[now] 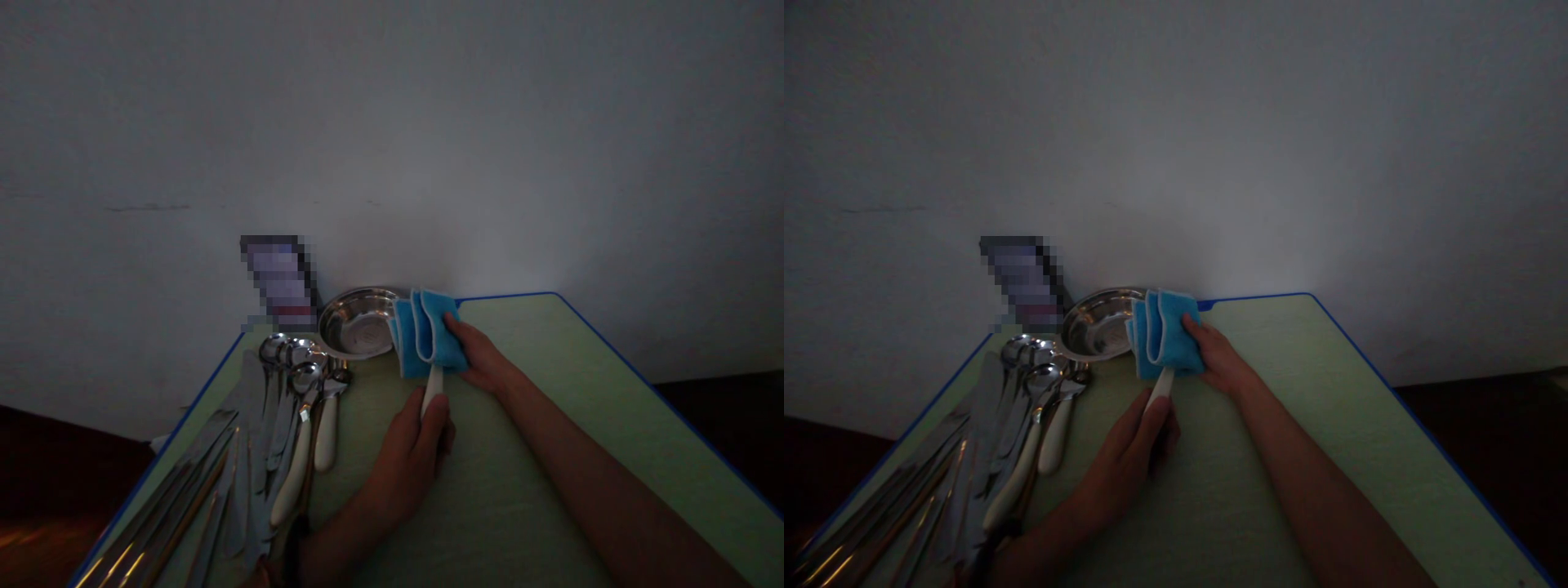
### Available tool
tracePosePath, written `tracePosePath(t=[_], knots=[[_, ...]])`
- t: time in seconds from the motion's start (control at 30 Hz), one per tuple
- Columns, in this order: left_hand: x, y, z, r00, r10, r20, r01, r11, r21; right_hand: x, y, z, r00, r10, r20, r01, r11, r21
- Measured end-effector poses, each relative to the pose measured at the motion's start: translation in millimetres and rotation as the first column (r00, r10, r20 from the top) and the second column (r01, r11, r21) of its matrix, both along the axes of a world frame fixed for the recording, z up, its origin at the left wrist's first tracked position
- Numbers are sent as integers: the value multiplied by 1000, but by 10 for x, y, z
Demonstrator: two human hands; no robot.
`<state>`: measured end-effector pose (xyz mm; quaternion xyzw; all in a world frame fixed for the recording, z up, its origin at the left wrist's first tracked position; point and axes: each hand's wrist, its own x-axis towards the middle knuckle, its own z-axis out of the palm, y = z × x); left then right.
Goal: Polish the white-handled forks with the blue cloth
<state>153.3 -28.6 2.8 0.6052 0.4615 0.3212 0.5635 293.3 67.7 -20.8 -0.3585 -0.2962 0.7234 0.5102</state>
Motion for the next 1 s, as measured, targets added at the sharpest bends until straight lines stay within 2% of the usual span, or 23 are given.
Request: tracePosePath(t=[0.07, 0.23, 0.47, 0.7, 0.83, 1.0], knots=[[4, 8, 2, 1000, -1, 1, 1, 1000, -19, -11, -8, -7, 1000, 0, 29, 0, 1000, 13], [3, 12, -7, 998, -33, -61, 32, 999, -5, -38, -3, -22, 994, -101, 45, 101, 995, 17], [-14, -14, -9, 985, -97, -144, 105, 993, 51, -12, -16, 5, 996, -66, 52, 65, 998, 23], [-12, 3, -16, 983, -95, -156, 101, 995, 27, 30, 20, -38, 999, -37, -2, 37, 999, 1], [-8, 5, -4, 989, -98, -112, 100, 995, 7, 31, 39, -44, 997, -59, -52, 58, 998, -20], [2, -2, 5, 994, -72, 77, 77, 996, -54, 28, 63, -5, 982, -134, -131, 120, 987, -104]])
